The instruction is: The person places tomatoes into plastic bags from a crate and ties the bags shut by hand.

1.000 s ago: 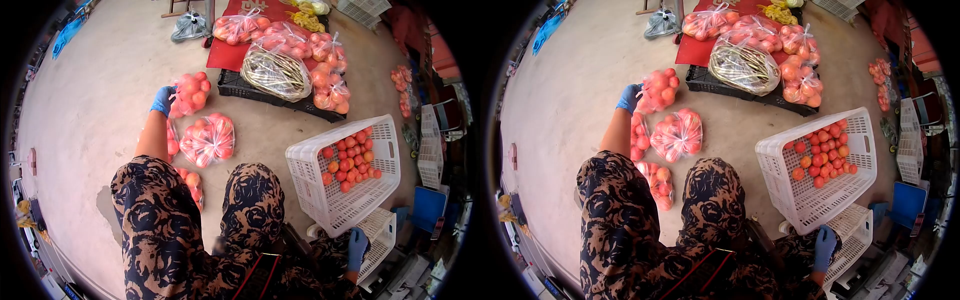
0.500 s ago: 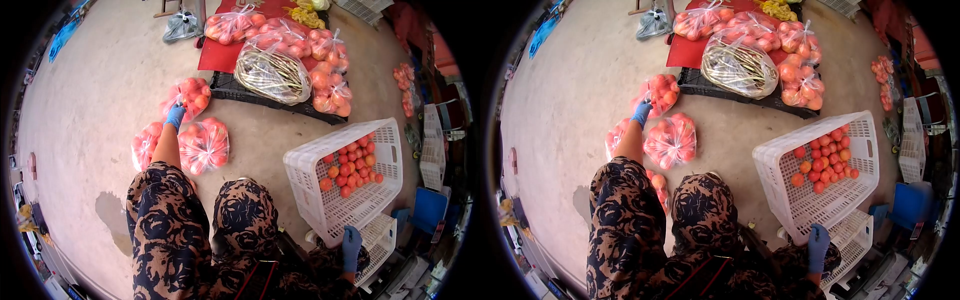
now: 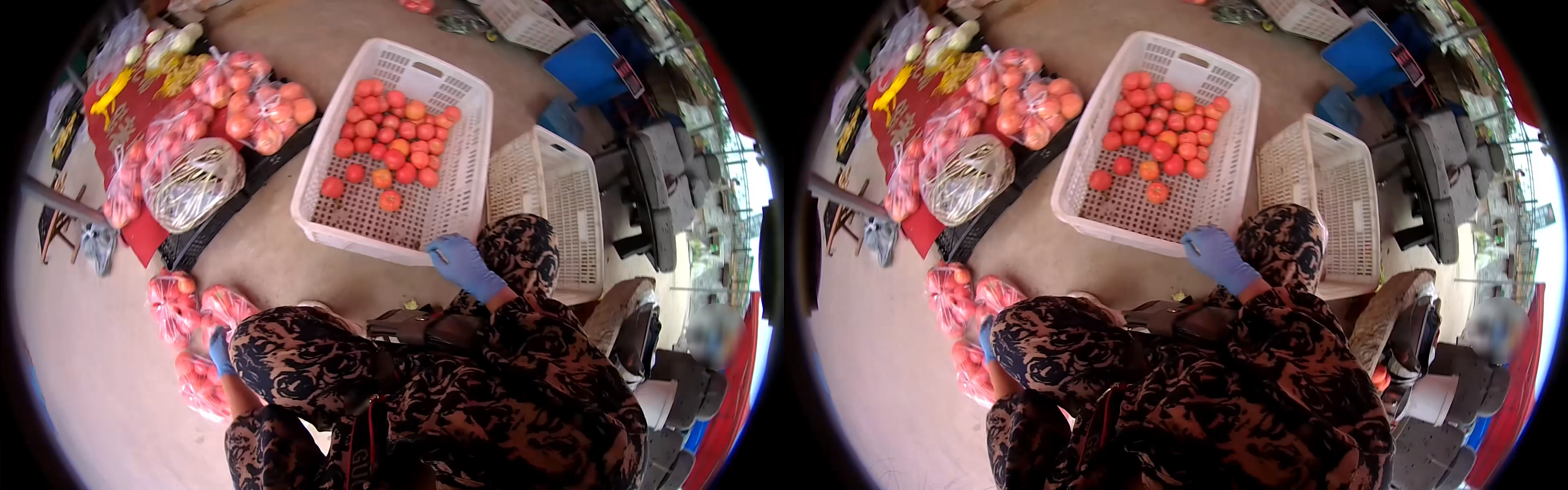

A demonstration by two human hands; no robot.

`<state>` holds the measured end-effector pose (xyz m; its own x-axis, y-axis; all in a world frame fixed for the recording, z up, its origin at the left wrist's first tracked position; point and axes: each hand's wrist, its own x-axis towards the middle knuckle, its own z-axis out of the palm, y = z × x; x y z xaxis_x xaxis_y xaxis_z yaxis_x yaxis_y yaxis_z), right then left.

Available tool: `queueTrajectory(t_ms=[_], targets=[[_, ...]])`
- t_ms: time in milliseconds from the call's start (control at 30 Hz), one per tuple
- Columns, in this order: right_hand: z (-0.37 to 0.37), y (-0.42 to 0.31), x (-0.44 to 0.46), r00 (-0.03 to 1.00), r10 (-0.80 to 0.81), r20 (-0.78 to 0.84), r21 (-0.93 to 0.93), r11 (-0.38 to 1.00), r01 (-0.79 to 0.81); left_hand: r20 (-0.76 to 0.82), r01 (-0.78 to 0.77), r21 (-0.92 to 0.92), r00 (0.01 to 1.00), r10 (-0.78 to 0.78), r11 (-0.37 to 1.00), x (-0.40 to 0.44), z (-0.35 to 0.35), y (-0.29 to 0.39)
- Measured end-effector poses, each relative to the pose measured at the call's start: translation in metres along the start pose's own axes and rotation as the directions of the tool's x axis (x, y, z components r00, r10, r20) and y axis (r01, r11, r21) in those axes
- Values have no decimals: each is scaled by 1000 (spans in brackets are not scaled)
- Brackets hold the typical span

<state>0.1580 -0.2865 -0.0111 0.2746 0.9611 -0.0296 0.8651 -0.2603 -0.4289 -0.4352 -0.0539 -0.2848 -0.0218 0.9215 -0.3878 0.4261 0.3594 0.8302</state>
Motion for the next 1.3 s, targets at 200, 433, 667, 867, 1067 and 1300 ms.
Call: queueTrajectory(t_ms=[200, 433, 667, 867, 1067, 1300], targets=[[5, 7, -50, 998, -29, -47, 11, 1000, 30, 201, 242, 4, 950, -238, 970, -171, 53, -8], [-63, 3, -89, 907, -59, -417, -32, 998, 50, 367, 227, 8, 905, -215, 974, -219, 106, 49], [-169, 110, -181, 468, 199, -861, 167, 980, -111, 407, 163, -114, 908, -104, 980, -229, 120, 134], [-93, 334, -280, 39, 869, -493, 815, 477, -328, 429, 209, -221, 898, -98, 952, -239, 117, 178], [-6, 450, -315, 8, 974, -228, 759, 183, -625, 442, 290, -306, 887, -135, 907, -240, 120, 201], [20, 491, -312, 593, 721, -360, -132, 589, -797, 420, 344, -403, 893, -163, 848, -254, 78, 204]])
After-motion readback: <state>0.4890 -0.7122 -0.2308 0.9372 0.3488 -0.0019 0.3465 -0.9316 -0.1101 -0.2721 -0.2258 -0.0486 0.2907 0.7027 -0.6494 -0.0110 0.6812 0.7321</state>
